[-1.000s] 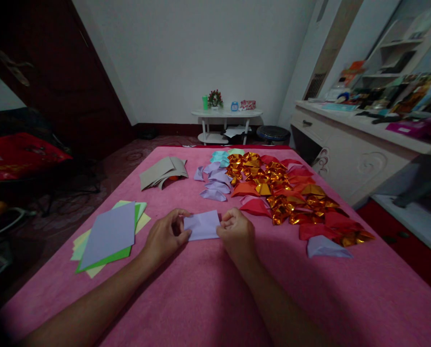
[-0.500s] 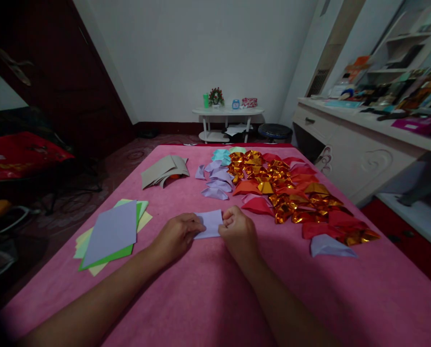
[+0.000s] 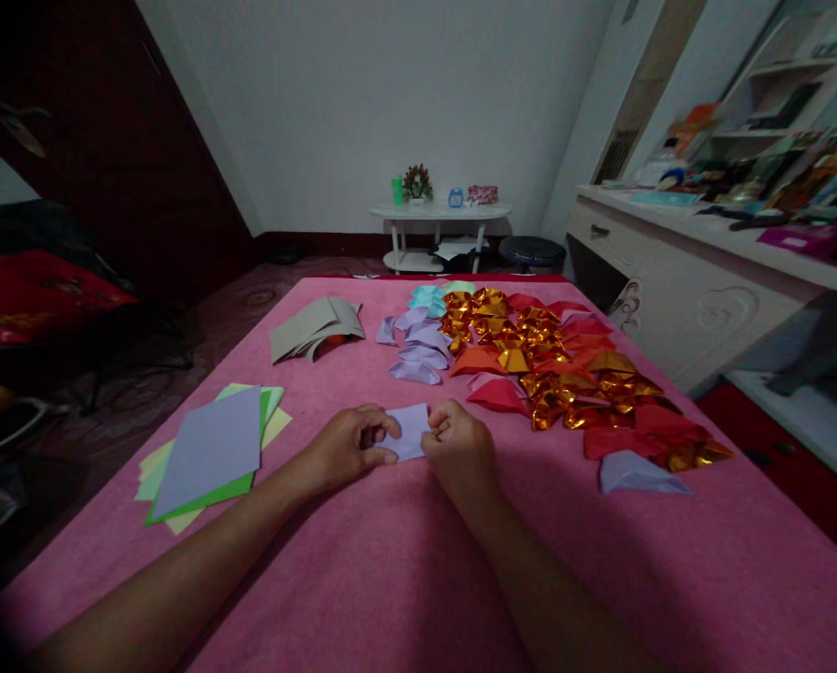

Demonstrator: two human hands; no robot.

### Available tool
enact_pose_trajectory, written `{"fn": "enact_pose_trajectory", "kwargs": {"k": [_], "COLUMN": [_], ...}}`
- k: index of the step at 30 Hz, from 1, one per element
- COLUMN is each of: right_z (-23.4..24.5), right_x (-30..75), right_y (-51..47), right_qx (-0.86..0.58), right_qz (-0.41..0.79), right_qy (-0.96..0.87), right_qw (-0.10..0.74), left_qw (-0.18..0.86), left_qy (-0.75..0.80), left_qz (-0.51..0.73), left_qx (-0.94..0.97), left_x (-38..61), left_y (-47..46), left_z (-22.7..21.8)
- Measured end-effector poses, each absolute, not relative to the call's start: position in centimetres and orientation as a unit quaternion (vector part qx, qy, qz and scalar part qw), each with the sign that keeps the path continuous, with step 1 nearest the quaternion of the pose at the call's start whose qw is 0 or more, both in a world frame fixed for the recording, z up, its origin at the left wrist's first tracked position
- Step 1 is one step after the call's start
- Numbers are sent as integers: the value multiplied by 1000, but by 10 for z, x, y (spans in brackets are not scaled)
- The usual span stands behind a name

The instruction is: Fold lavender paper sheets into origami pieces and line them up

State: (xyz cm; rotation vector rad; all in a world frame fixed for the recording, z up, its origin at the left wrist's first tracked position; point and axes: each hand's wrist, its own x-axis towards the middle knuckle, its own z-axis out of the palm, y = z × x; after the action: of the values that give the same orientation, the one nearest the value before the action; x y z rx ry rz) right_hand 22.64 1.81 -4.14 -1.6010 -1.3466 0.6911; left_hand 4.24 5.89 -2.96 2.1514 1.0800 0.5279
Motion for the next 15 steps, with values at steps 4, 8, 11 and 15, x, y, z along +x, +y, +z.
{"fn": "enact_pose_trajectory", "kwargs": {"k": [4,8,11,15], "right_z": [-44,-48,-46,-32], "right_x": [225,226,230,225], "right_y": [18,17,17,9], "right_qx": [-660,-656,-655,-673], "right_qz": [250,248,253,122], "right_qy": [-561,-571,-575,-623], "right_qw": [432,426,421,380], "left_qw": [228,277,398,433], "left_qy": [480,449,372,342], "left_qz": [173,175,162,177], "left_qx": [829,831,823,815], "left_x": [58,52,36,26], "left_y": [53,55,61,65], "left_z": [-29,-25,-23,-22]}}
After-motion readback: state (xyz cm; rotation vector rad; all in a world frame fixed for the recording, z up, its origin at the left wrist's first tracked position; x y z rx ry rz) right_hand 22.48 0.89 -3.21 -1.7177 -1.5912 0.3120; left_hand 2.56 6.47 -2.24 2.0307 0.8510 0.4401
